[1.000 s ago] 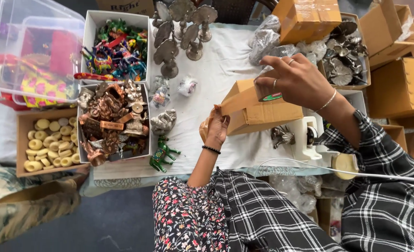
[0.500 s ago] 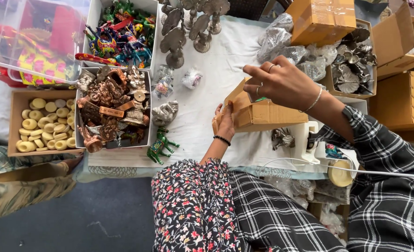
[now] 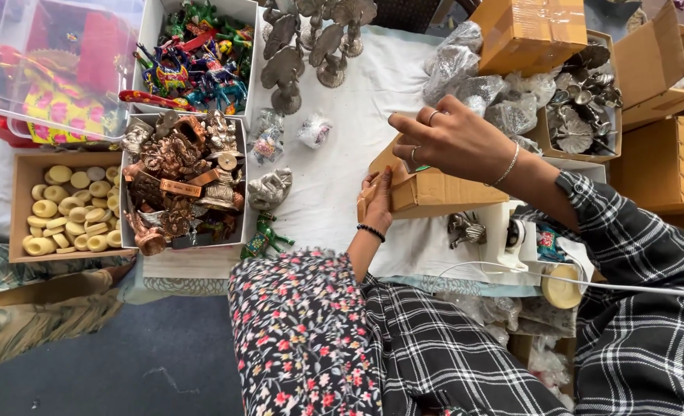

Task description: The person wraps a small decorative item in bubble wrap and secures it with tape. They then place the wrapped item into a cardboard box, close the box flaps, and seal the box with packing tape. Finally, they use scissors to cut the tape.

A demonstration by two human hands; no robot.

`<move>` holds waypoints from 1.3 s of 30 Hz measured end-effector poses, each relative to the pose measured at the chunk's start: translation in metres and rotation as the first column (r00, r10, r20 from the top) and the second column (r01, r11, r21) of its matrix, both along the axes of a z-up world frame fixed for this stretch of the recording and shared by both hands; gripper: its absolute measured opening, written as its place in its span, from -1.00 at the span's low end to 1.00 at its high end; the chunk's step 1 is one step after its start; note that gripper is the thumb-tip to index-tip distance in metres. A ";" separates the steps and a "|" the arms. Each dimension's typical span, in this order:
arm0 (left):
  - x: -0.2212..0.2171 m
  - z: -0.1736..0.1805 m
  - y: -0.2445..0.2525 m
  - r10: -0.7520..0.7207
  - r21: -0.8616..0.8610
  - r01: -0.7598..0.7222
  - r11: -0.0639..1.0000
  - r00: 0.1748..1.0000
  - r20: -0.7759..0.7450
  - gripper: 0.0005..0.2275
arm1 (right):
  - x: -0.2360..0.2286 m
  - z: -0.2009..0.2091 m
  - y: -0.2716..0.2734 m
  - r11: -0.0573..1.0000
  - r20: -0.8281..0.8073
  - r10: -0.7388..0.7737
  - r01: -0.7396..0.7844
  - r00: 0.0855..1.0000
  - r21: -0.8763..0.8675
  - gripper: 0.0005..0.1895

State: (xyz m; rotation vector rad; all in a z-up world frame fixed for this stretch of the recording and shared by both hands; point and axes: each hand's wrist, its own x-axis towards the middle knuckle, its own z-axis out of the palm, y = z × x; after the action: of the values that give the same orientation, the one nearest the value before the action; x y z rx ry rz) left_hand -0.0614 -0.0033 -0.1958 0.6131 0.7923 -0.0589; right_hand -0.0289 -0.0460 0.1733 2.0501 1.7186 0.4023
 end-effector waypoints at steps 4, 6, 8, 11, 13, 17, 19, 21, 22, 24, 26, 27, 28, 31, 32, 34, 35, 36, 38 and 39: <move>-0.016 -0.010 -0.004 -0.051 0.137 0.055 0.989 0.998 -0.031 -0.28 | 0.002 -0.001 0.000 0.999 -0.042 -0.022 0.021 0.999 -0.034 -0.70; -0.024 -0.026 -0.010 -0.164 0.338 0.215 0.916 0.971 -0.172 -0.33 | 0.005 -0.003 -0.003 1.000 0.015 0.012 -0.012 1.000 -0.024 -0.70; -0.036 -0.046 -0.012 -0.227 0.419 0.303 0.856 0.948 -0.221 -0.37 | 0.006 0.000 -0.003 0.999 0.010 0.008 -0.007 1.000 -0.039 -0.69; -0.060 -0.146 -0.024 -0.399 0.833 0.412 0.370 0.880 -0.259 -0.57 | 0.007 0.003 -0.003 0.999 -0.013 -0.003 0.003 1.000 -0.047 -0.69; -0.083 -0.192 -0.027 -0.499 0.952 0.276 -0.132 0.812 -0.305 -0.68 | 0.008 0.006 -0.004 0.999 -0.034 -0.014 0.013 0.999 -0.044 -0.70; -0.128 -0.193 -0.006 -0.334 0.870 0.205 0.448 0.941 -0.050 -0.71 | 0.009 0.006 -0.006 1.000 -0.011 0.016 -0.016 1.000 -0.016 -0.73; -0.134 -0.141 0.019 -0.114 0.836 0.197 0.512 0.980 -0.161 -0.73 | 0.009 0.004 -0.008 1.000 -0.013 0.026 -0.026 1.000 -0.002 -0.73; -0.132 -0.017 0.043 -0.117 0.931 -0.319 0.175 0.933 0.342 -0.56 | 0.009 0.002 -0.007 1.000 -0.045 0.003 -0.003 0.999 -0.004 -0.74; -0.121 0.003 0.038 -0.117 0.933 -0.316 0.173 0.934 0.338 -0.56 | 0.010 0.001 -0.008 1.000 -0.048 0.004 -0.004 0.999 -0.002 -0.74; -0.097 0.042 0.029 -0.463 0.908 -0.313 0.278 0.784 0.412 -0.35 | 0.011 -0.002 -0.008 0.999 -0.008 0.034 -0.034 0.999 0.008 -0.73; -0.078 0.063 0.008 -0.498 0.903 -0.252 0.348 0.766 0.406 -0.29 | 0.008 -0.001 -0.006 0.999 0.023 0.036 -0.036 0.999 -0.007 -0.73; -0.067 0.075 -0.003 -0.534 0.890 -0.188 0.414 0.742 0.405 -0.22 | 0.007 0.000 -0.005 0.999 0.055 0.036 -0.035 0.998 -0.023 -0.74; -0.063 0.070 -0.011 -0.535 0.889 -0.196 0.414 0.738 0.411 -0.22 | 0.008 -0.001 -0.005 0.999 0.064 0.036 -0.034 0.997 -0.022 -0.74; -0.056 0.068 -0.026 -0.519 0.874 -0.182 0.450 0.743 0.422 -0.14 | 0.007 -0.004 -0.003 0.997 0.042 0.078 -0.078 0.996 0.009 -0.68; -0.058 0.075 -0.026 -0.544 0.893 -0.172 0.416 0.740 0.396 -0.13 | 0.004 -0.003 -0.001 0.997 0.046 0.074 -0.073 0.996 -0.015 -0.73; -0.060 0.098 -0.023 -0.573 0.912 -0.160 0.378 0.734 0.366 -0.12 | 0.001 -0.005 0.001 0.997 0.050 0.064 -0.062 0.997 -0.035 -0.77; -0.059 0.114 -0.021 -0.531 0.895 -0.223 0.386 0.740 0.414 -0.14 | 0.000 -0.008 0.003 0.997 0.045 0.067 -0.065 0.997 -0.041 -0.76; -0.060 0.130 -0.018 -0.488 0.875 -0.284 0.391 0.742 0.459 -0.16 | -0.001 -0.012 0.004 0.996 0.036 0.071 -0.069 0.997 -0.048 -0.75; -0.053 0.123 -0.022 -0.446 0.870 -0.228 0.437 0.785 0.430 -0.24 | 0.001 -0.023 0.006 0.997 0.030 0.069 -0.068 0.997 -0.028 -0.73; -0.048 0.120 -0.024 -0.400 0.856 -0.177 0.486 0.826 0.398 -0.31 | 0.002 -0.028 0.007 0.997 0.025 0.073 -0.072 0.997 -0.013 -0.71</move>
State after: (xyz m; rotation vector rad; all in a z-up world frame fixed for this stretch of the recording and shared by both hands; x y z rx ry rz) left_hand -0.1096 -0.0269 -0.0760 1.6065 0.1145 0.4325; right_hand -0.0266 -0.0387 0.1451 1.9703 1.7799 0.4382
